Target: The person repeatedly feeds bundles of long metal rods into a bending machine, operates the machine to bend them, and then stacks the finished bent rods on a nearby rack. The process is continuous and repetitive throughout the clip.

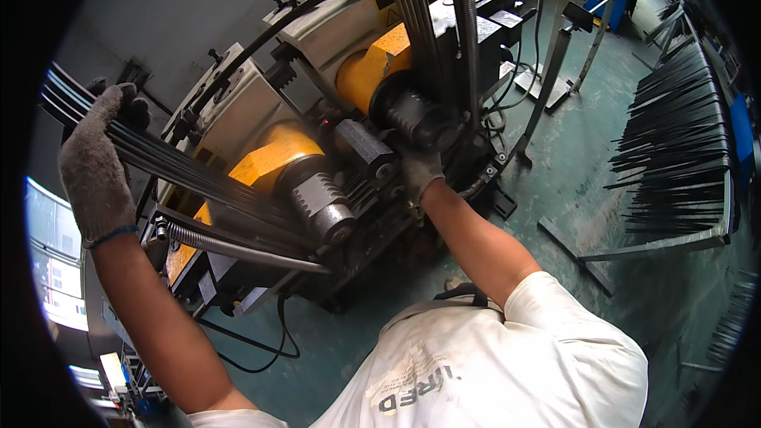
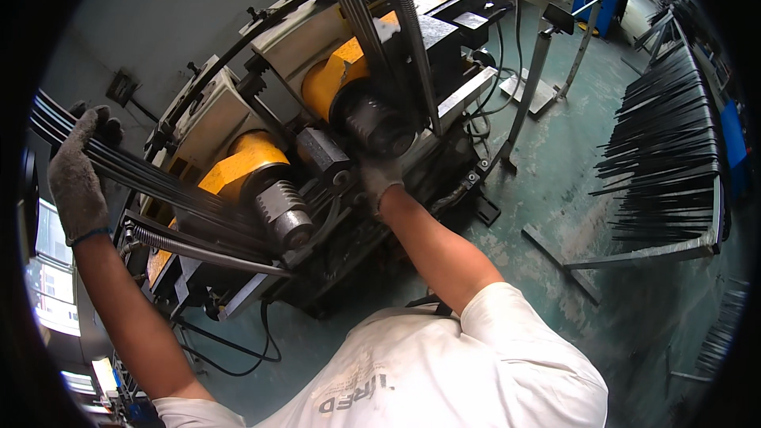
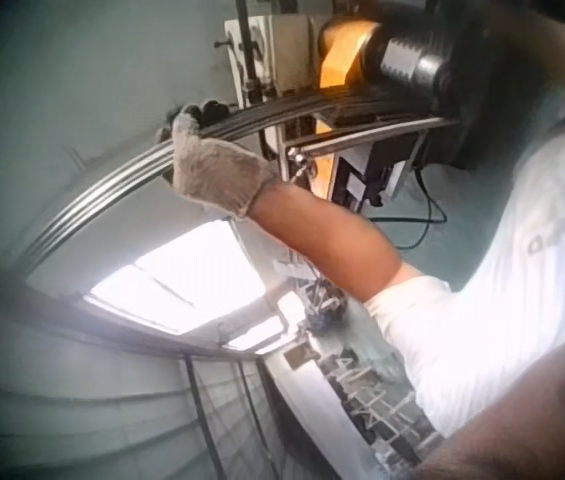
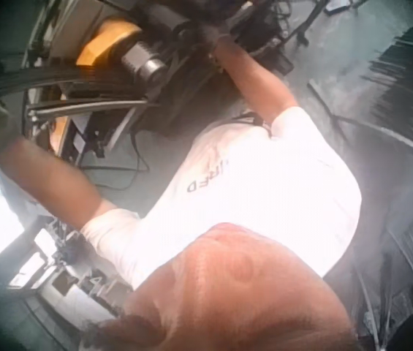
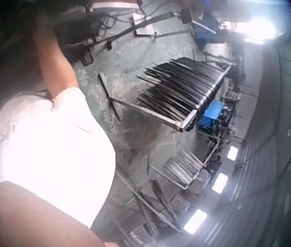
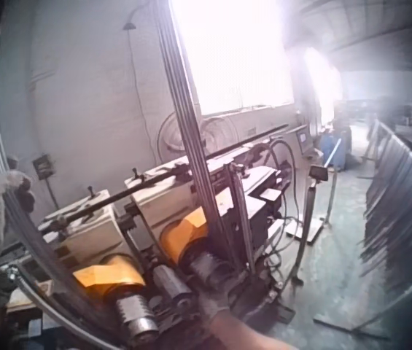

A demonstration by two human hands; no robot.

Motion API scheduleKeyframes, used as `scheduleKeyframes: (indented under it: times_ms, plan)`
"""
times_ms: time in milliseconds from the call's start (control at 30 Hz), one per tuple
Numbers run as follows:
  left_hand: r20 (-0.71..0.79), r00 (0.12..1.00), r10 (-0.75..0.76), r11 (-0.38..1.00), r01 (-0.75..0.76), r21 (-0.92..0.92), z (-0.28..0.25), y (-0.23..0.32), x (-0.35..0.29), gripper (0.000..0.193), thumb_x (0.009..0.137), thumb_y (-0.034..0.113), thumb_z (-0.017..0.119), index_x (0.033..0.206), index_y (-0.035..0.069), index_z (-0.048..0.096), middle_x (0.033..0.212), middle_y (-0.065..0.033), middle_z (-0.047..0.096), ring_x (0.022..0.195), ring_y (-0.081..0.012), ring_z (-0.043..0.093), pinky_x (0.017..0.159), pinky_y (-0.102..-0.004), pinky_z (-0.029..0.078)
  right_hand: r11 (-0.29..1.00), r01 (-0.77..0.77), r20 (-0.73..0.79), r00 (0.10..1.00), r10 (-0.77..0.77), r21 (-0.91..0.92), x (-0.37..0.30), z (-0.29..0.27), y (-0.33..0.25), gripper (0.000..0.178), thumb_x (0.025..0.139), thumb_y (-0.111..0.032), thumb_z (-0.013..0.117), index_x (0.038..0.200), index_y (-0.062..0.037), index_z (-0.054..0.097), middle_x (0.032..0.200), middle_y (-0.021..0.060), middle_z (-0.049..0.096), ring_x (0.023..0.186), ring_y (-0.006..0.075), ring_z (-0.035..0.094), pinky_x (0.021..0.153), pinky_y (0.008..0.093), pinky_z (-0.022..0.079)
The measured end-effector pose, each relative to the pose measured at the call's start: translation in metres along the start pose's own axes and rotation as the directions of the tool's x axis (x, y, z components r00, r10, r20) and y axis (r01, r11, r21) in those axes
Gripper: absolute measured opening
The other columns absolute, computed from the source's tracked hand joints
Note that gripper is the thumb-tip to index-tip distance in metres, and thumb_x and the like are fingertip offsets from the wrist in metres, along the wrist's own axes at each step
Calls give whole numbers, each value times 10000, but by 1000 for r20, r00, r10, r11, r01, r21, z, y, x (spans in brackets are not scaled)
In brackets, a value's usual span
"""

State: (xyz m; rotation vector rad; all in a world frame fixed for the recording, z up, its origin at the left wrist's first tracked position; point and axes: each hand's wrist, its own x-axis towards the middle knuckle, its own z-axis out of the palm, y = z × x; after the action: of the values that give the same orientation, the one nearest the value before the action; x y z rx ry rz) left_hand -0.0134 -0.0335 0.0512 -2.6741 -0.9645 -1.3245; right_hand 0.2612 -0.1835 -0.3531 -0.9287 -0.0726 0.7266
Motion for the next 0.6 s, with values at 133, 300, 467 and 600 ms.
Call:
scheduleKeyframes:
  times_ms: [133, 300, 467, 600]
  plan:
    - [103, 995, 1, 994, 10, -105, 2, 1, -22, 414, 1136, 391, 617, 1304, 74, 823, 1100, -113, 851, 1040, -228, 823, 1076, -413, 594, 954, 65, 62, 997, -49, -291, -13, -6, -9, 370, 1001, -310, 749, 1300, -92, 747, 1119, 139, 787, 966, 283, 779, 894, 424, 617]
    - [233, 953, -194, 962, 231, -143, -4, 16, -25, 430, 1102, 447, 672, 1276, 91, 838, 1023, -107, 851, 996, -209, 831, 980, -390, 637, 351, 635, 430, 747, -507, -689, 24, -45, 32, 321, 953, -244, 743, 1245, -116, 773, 1129, 183, 794, 1055, 363, 775, 917, 458, 610]
    - [261, 962, -79, 986, 113, -120, -7, 8, -28, 429, 1133, 373, 628, 1295, 21, 811, 1164, -148, 849, 1129, -250, 823, 1091, -400, 612, 564, 483, 378, 876, -301, -670, 29, -44, 33, 335, 1030, -177, 655, 1348, -108, 734, 1207, 132, 775, 1121, 297, 752, 921, 422, 593]
    - [227, 905, 359, 931, -363, -28, -20, -17, -30, 327, 1173, 249, 567, 1343, 86, 794, 1216, -138, 841, 1141, -253, 822, 1041, -370, 659, 935, 219, 252, 956, -148, -280, 32, -46, 58, 375, 1094, -237, 654, 1430, -76, 700, 1187, 42, 737, 1004, 154, 721, 816, 338, 588]
